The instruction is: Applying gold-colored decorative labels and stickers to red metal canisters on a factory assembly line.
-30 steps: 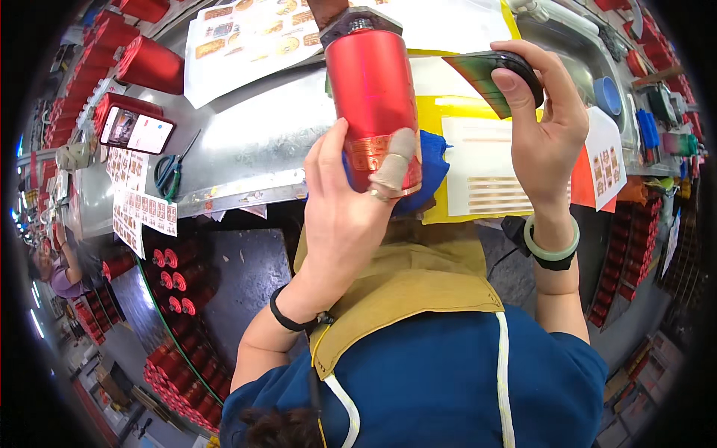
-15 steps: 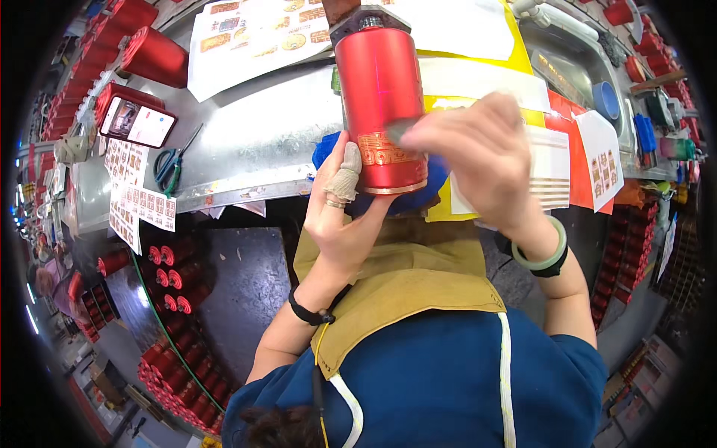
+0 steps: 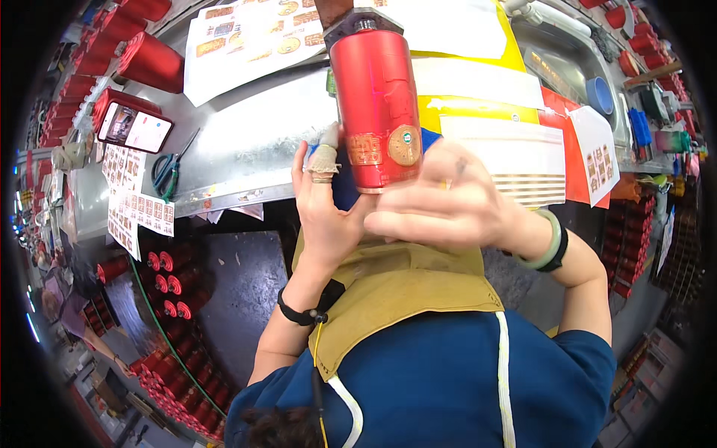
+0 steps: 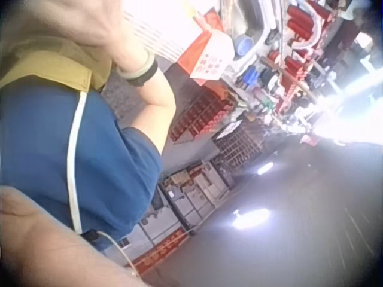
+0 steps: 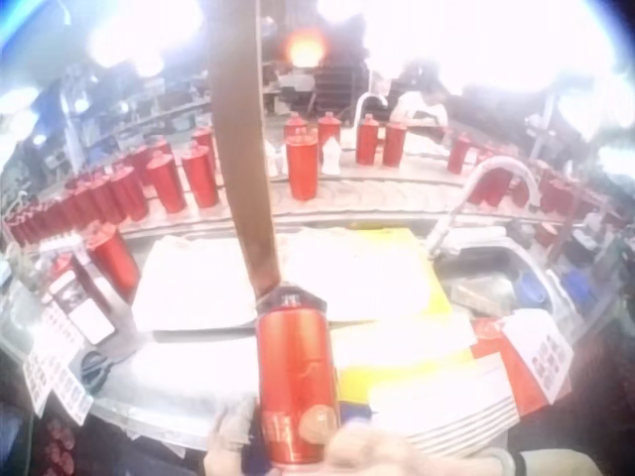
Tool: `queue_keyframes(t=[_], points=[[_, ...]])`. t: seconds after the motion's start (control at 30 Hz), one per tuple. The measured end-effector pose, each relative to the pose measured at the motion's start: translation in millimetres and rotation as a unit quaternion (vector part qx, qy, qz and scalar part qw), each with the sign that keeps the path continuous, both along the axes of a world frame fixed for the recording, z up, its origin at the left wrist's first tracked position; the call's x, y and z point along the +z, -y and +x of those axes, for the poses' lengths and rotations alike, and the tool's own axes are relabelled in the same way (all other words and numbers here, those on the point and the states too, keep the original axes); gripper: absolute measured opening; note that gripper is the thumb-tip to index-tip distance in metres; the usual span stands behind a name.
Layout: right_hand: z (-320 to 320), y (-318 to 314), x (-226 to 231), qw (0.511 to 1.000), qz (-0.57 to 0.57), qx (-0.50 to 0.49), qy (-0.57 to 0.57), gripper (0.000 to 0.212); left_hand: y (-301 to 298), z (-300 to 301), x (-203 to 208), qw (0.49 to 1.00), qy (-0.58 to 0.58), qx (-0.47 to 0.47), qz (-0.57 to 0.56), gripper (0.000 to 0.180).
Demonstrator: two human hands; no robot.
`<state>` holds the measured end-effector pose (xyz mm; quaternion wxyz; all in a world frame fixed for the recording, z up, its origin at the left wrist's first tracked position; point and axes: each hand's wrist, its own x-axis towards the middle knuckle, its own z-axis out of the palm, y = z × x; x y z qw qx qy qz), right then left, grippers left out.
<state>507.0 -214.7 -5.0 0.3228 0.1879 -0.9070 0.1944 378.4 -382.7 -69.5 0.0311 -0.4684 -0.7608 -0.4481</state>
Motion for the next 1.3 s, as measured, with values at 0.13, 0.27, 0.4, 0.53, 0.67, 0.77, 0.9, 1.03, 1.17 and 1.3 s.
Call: queue_keyframes(t=[0.13, 0.27, 0.4, 0.53, 0.67, 0.77, 0.9, 1.03, 1.17, 1.3], points=[[-15, -23, 19, 0.987, -0.035, -0.152, -0.029, 0.023, -8, 3, 17, 0.999, 0.015, 0.005, 0.043, 0.088], [5, 0, -4, 0.995, -0.002, -0.101, 0.002, 0.019, -6, -4, 10, 0.999, -0.001, -0.026, 0.02, 0.092], [23, 7, 10, 0.995, -0.073, -0.036, 0.061, 0.028, -6, -4, 6, 0.993, 0.104, -0.043, 0.048, 0.089], [8, -7, 4, 0.87, -0.402, -0.279, -0.05, 0.036, 0, -1, 16, 0.992, -0.104, -0.018, 0.066, 0.053], [7, 27, 1, 0.841, -0.464, -0.275, 0.044, 0.033, 5, -5, 4, 0.967, -0.237, -0.025, 0.088, 0.041], [10, 38, -21, 0.83, -0.465, -0.294, 0.091, 0.023, 7, -6, -2, 0.97, -0.228, 0.01, 0.084, 0.038], [28, 26, -42, 0.824, -0.405, -0.378, 0.123, 0.02, 4, -4, -13, 0.968, -0.227, 0.024, 0.103, 0.042], [35, 24, -43, 0.787, -0.48, -0.376, 0.099, 0.018, 7, -3, -12, 0.97, -0.225, 0.043, 0.077, 0.044], [35, 19, -43, 0.772, -0.512, -0.369, 0.074, 0.02, 8, -8, -9, 0.953, -0.3, 0.009, 0.05, 0.05], [33, 21, -46, 0.774, -0.54, -0.33, 0.033, 0.02, -7, -21, 17, 0.938, -0.338, -0.083, 0.013, 0.042]])
